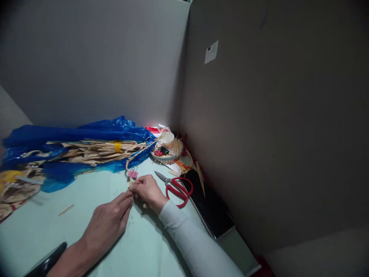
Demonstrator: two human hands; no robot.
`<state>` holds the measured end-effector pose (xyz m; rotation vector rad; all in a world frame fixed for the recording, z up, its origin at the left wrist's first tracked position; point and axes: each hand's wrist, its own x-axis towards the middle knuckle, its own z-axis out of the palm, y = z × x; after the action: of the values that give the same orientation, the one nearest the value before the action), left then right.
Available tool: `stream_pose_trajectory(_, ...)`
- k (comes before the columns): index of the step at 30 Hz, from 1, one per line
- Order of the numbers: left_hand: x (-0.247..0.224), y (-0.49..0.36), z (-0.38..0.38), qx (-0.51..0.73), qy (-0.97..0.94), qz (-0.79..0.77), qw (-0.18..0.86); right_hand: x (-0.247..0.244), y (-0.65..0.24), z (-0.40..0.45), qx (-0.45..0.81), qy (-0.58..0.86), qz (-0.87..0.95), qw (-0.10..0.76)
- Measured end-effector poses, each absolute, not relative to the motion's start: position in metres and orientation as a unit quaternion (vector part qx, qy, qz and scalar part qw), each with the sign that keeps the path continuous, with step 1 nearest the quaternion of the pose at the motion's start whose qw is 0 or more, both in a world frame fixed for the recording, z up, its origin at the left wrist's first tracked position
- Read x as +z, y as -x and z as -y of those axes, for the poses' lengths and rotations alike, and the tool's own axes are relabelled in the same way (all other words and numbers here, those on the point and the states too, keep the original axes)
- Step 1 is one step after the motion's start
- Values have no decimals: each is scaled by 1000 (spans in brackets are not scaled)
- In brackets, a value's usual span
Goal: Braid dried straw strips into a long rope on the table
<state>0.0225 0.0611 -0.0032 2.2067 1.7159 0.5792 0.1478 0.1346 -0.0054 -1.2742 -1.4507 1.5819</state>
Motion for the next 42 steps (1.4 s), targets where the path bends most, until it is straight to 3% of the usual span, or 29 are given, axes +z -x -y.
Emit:
stream_pose_trajectory(6, 14, 1, -90, 292, -671, -644, 222, -11, -150, -137, 643, 460, 523, 319)
stream_pose_trajectory(12, 6, 0, -120, 305, -626, -557, 452, -13, -150, -138, 659, 449, 524, 300)
stream_pose_trajectory(15, 3, -8, -121, 321, -584, -549, 505, -13, -151, -138, 639, 453, 551, 287)
stream_pose_trajectory(20, -1, -9, -119, 357, -542, -563, 512, -9, -154, -136, 544, 477, 640, 260)
stream_pose_trajectory(31, -2, -10, -115, 387, -490, -604, 496, 23, -157, -111, 210, 547, 791, 175)
stream_pose_trajectory(42, -9, 1, -116, 391, -443, -578, 563, 10, -137, -82, 41, 442, 890, 107)
